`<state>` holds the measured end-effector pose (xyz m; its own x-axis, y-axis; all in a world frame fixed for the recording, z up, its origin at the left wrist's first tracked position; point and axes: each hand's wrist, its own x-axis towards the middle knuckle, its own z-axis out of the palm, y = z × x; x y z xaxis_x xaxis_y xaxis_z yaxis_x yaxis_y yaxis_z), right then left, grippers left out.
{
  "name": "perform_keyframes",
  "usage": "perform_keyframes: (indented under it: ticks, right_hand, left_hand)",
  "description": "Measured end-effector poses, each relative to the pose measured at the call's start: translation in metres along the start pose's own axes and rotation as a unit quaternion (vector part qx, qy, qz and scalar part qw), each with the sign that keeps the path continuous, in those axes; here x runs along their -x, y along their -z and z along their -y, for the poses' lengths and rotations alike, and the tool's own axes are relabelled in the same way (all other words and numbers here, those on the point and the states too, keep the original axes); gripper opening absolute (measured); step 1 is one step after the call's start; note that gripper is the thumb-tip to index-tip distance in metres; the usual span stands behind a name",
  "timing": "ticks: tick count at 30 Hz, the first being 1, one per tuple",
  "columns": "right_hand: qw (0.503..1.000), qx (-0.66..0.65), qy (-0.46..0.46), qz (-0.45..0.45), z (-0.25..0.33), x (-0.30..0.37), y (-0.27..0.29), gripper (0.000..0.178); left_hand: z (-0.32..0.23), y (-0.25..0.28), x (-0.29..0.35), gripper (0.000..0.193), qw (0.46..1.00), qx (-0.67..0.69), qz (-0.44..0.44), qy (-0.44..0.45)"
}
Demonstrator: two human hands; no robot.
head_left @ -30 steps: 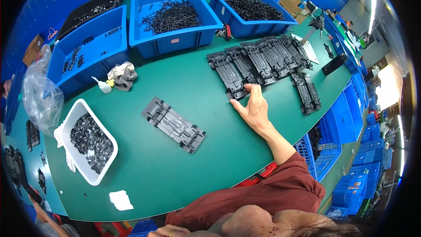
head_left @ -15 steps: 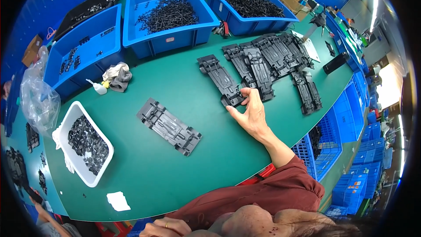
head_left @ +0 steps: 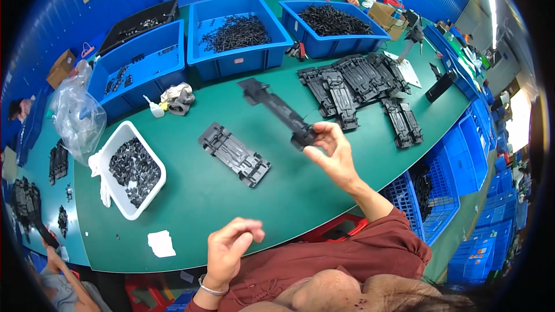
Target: Assembling small plastic components and applying glue to a toy car chassis at a factory workbench.
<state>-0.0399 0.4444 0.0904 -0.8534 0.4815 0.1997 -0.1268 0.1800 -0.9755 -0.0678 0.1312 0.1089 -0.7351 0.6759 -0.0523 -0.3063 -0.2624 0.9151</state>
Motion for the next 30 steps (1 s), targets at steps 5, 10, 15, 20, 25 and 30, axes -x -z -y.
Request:
perform_keyframes:
  ticks: [5,10,15,20,25,30]
  right_hand:
    - [0.985,-0.087,0.035,0.148,0.024,0.05,-0.069,0.067]
    - [0.966,-0.068,0.134,0.209,0.023,0.085,-0.148,0.068]
    - [0.942,-0.003,0.244,0.229,0.024,0.105,-0.193,0.071]
    - [0.94,0.036,0.235,0.243,0.034,0.118,-0.217,0.073]
    - [0.92,0.047,0.267,0.282,0.039,0.124,-0.239,0.077]
    - [0.9,0.077,0.303,0.304,0.047,0.131,-0.246,0.072]
  left_hand:
    - [0.022,-0.011,-0.007,0.075,0.993,0.031,-0.052,-0.105]
    - [0.039,0.007,0.016,0.073,0.957,0.086,-0.166,-0.221]
    - [0.04,0.032,0.038,0.075,0.933,0.112,-0.199,-0.278]
    - [0.037,0.051,0.053,0.079,0.912,0.226,-0.204,-0.276]
    - [0.041,0.066,0.07,0.072,0.904,0.222,-0.233,-0.282]
    - [0.036,0.073,0.081,0.075,0.892,0.234,-0.255,-0.29]
